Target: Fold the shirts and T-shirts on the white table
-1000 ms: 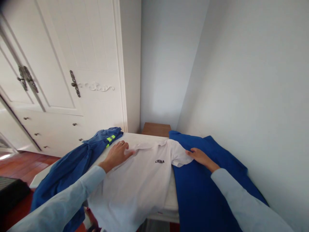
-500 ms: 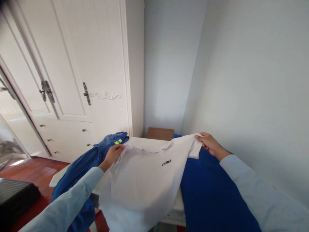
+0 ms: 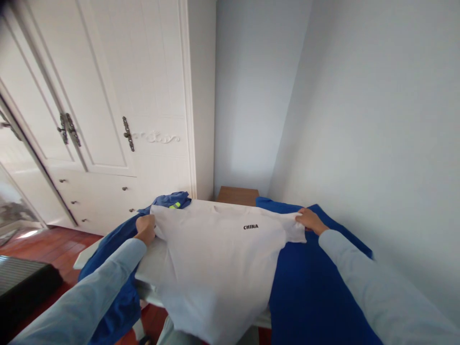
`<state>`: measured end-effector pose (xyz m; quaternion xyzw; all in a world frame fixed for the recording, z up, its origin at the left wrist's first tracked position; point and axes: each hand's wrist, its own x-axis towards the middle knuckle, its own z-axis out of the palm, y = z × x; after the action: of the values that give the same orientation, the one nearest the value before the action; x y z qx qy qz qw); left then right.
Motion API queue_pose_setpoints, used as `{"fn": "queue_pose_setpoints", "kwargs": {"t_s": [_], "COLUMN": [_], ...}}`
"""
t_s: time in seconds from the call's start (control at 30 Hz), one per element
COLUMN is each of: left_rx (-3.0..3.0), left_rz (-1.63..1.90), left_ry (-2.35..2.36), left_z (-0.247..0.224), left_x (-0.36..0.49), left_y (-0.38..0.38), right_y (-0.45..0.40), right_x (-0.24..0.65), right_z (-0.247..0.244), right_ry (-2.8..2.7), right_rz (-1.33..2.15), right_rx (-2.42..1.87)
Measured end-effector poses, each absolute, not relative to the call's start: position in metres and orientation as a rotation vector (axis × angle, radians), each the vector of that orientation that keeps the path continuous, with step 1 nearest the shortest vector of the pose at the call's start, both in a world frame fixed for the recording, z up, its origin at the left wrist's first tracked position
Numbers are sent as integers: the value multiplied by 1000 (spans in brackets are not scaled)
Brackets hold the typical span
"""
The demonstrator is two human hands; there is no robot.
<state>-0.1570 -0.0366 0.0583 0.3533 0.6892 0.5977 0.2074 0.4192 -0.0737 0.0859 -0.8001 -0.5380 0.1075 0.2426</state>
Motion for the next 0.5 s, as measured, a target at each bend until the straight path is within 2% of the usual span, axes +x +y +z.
{"fn": "queue_pose_setpoints", "kwargs": {"t_s": [0.17,0.3,0.4,0.5], "left_rx": [1163,1899,2401,2583], "left_rz": [1637,1528,1075,553], "left_ry": [2137,2106,1789,1603], "left_z": [73,85,69,36], "left_x": [-136,-112,-90,-69], "left_y": [-40,-42,-47,-54], "right_y": [-56,-48,-52,-62], "right_x": [407,384,353,318], "right_z": [71,71,70,65], "right_ry": [-1615,-1753,-1976,-2176], "right_rz": [97,-47,-168,-153], "right_rx": [-2160,-2089,-1871,-1645]}}
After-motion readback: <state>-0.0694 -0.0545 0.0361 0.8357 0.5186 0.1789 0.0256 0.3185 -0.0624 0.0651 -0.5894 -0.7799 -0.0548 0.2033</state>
